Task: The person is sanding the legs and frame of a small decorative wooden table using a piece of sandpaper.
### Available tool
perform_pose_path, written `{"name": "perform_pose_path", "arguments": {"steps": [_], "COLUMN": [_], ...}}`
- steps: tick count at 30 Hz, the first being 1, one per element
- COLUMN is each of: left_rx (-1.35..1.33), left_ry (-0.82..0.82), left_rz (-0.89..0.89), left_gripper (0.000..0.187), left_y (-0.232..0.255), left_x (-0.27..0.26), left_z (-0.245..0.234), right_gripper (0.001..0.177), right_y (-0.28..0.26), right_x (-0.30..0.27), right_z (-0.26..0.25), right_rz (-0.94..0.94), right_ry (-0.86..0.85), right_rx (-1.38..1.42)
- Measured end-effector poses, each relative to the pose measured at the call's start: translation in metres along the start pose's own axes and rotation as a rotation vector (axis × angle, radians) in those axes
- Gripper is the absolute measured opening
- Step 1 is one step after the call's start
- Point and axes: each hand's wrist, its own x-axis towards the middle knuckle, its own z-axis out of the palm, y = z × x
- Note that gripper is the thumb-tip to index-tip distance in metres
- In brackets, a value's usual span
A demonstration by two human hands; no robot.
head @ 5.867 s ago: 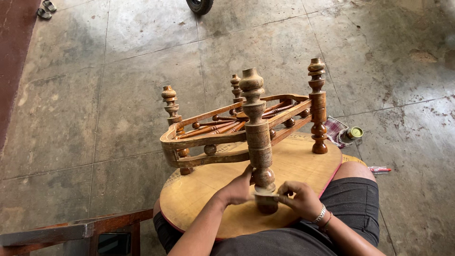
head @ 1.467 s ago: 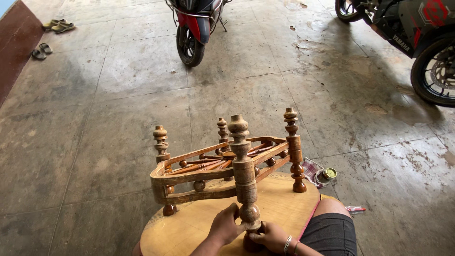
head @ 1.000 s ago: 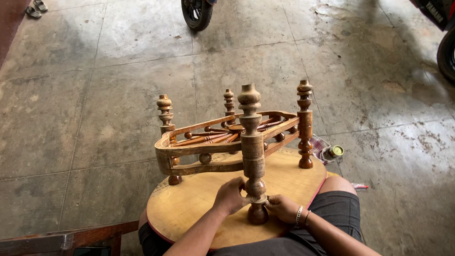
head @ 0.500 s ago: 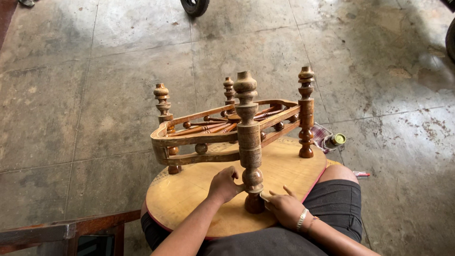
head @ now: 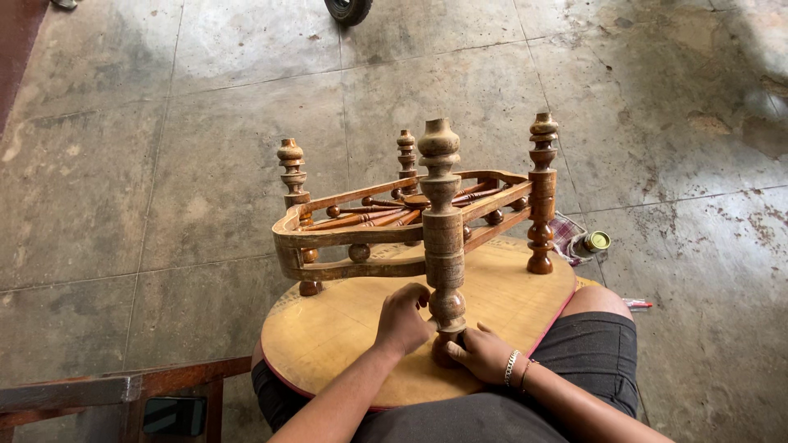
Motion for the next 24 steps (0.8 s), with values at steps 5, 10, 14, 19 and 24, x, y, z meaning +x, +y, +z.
{"name": "perform_pose_path", "arguments": {"steps": [5,10,14,19,24], "left_rx": [0.05,0.065,-0.004,-0.352,-0.327], "left_ry": [-0.042,-0.058,-0.191,-0.71,-0.785], "left_rz": [-0.069,-0.072,-0.149,-0.215,-0.167], "left_gripper": [0.039,0.039,0.046,0.071,0.082], "left_y": [0.006,-0.004,-0.025,-0.051,-0.063], "left_x": [0.005,0.006,0.009,0.017,0.022], "left_z": [-0.012,-0.005,0.01,0.029,0.003], "right_gripper": [0.032,0.024,0.028,0.032,0.04], "right_y": [0.028,0.058,0.06,0.062,0.054], "right_x": [-0.012,0.018,0.031,0.001,-0.001], "right_z": [-0.001,0.006,0.003,-0.014,-0.03], "right_rz": [-0.123,-0.478,-0.177,-0.459,-0.149], "right_ry": [0.121,0.168,-0.099,0.046,-0.135], "right_rx": [-0.025,-0.1,0.304,0.24,0.496]}}
